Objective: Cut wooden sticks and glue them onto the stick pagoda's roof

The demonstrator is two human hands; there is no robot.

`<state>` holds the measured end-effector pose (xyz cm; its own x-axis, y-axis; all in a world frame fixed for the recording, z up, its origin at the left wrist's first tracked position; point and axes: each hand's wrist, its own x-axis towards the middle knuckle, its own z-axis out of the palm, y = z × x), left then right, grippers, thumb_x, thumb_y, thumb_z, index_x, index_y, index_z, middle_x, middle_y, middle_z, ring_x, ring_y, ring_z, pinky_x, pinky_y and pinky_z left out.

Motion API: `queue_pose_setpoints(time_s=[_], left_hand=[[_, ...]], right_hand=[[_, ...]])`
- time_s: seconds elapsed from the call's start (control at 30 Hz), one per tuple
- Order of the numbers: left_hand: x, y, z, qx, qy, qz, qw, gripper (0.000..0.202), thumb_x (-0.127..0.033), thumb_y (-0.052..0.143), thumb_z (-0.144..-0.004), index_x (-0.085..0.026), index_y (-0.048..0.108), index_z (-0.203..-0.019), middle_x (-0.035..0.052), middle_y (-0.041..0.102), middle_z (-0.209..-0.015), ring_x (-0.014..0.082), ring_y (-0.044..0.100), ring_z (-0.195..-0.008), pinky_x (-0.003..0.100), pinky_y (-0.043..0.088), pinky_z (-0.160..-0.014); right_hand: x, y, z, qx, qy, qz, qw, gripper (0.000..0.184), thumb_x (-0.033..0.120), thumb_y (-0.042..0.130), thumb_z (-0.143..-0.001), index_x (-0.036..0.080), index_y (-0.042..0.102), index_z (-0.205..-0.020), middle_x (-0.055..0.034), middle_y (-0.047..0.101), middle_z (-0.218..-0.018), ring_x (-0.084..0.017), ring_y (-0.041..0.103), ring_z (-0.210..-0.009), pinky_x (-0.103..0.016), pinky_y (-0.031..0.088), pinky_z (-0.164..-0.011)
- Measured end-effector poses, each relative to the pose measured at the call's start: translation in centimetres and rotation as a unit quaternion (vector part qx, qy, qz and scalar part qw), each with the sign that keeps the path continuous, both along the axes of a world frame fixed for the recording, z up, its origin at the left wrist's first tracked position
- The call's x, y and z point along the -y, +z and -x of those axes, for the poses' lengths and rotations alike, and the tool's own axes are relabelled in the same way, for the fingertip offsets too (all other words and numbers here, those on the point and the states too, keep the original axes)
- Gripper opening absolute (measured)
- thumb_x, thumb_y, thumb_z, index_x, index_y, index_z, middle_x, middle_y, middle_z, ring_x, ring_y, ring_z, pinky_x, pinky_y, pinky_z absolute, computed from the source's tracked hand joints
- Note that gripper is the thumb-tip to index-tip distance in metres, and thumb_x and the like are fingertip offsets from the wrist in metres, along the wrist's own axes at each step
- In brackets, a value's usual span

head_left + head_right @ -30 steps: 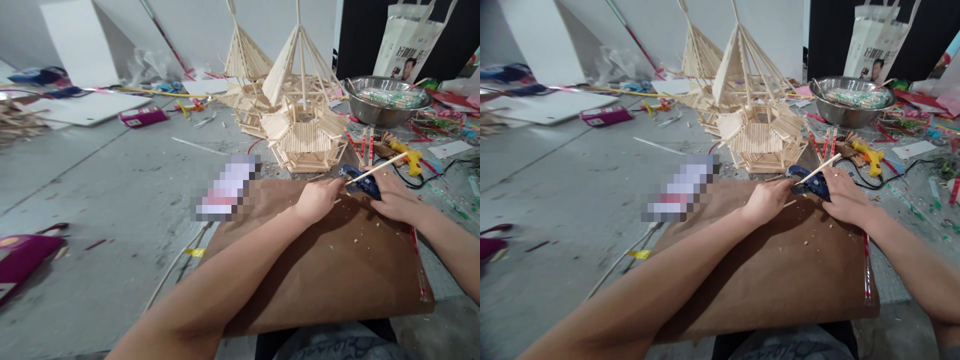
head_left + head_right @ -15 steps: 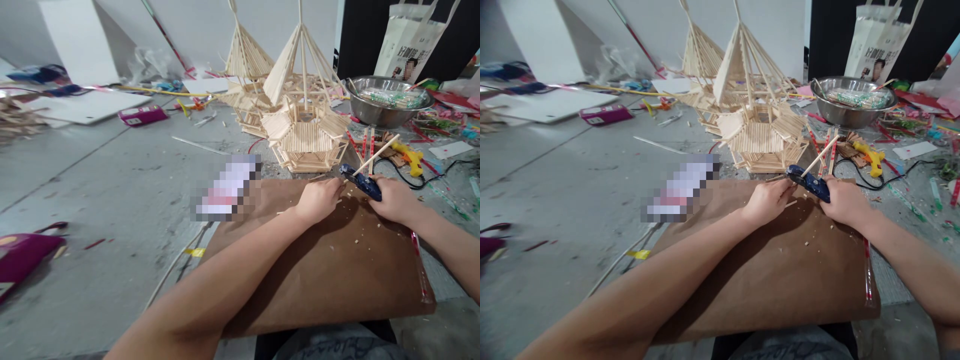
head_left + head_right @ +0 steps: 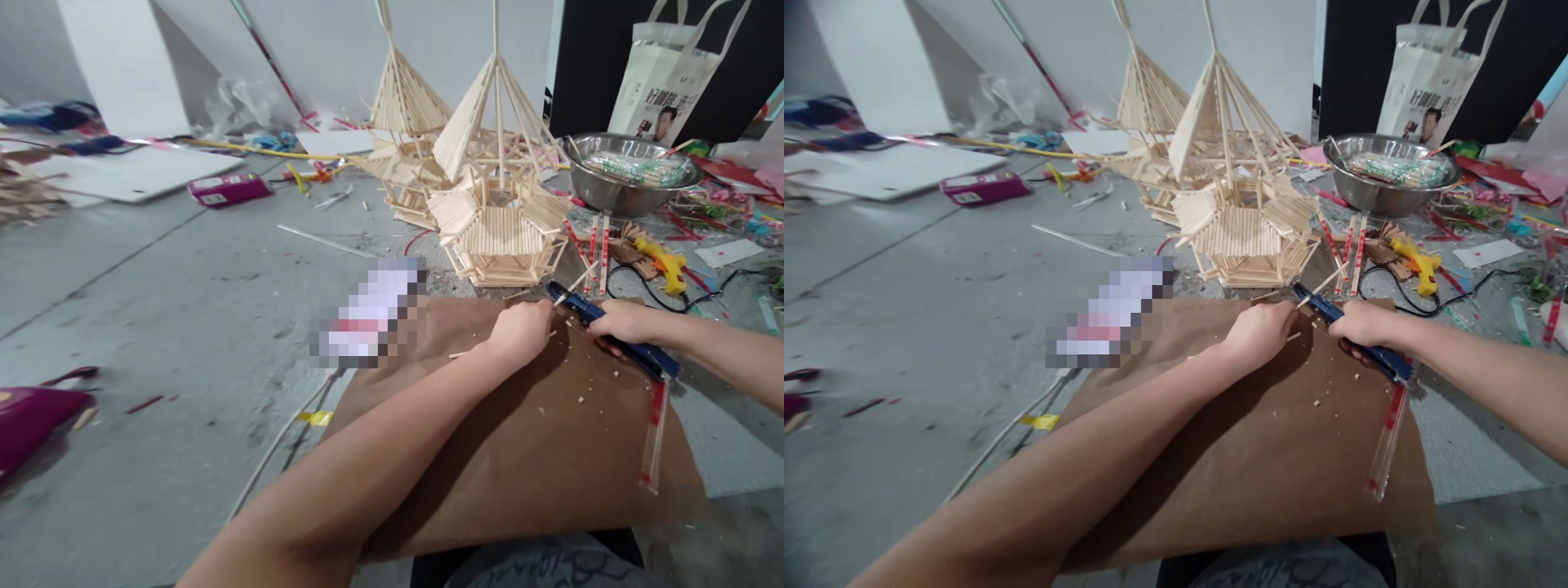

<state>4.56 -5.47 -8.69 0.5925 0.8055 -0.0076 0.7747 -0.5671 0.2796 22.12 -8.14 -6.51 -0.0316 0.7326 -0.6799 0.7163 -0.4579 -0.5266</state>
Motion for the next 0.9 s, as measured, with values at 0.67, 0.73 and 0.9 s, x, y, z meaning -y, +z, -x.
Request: queue_pose_setpoints(time_s=[0.67,0.73,0.9], left_hand=[[0.6,-0.2,0.1,0.022,0.005,-0.083,0.996,0.025,-0.027,0.03,-0.088,-0.015,0.051,-0.095,0.008,0.064,-0.072,0.0189,0.062,-0.065,0.028,0.044,-0.057],[0.6,-0.2,0.2,0.033,-0.004,-0.1,0.994,0.026,-0.027,0.029,-0.088,-0.015,0.051,-0.095,0.0084,0.064,-0.073,0.0199,0.063,-0.065,0.028,0.043,-0.056],[0.4,-0.2,0.2,0.063,-0.007,-0.09,0.994,0.026,-0.028,0.03,-0.088,-0.015,0.051,-0.096,0.0082,0.065,-0.072,0.0194,0.063,-0.064,0.028,0.043,-0.056]], right_hand=[[1.5,3.3,-0.1,-0.132,-0.009,-0.01,0.991,0.025,0.011,0.046,-0.057,0.016,0.059,-0.079,-0.008,0.068,-0.088,-0.018,0.064,-0.078,-0.023,0.049,-0.055],[1.8,3.6,-0.1,-0.147,-0.009,-0.031,0.989,0.031,0.01,0.044,-0.057,0.017,0.061,-0.083,-0.0083,0.068,-0.094,-0.019,0.064,-0.086,-0.024,0.05,-0.058],[1.7,3.6,-0.4,-0.162,-0.024,-0.031,0.986,0.04,0.01,0.043,-0.056,0.018,0.061,-0.092,-0.0078,0.066,-0.1,-0.02,0.063,-0.089,-0.026,0.051,-0.06]])
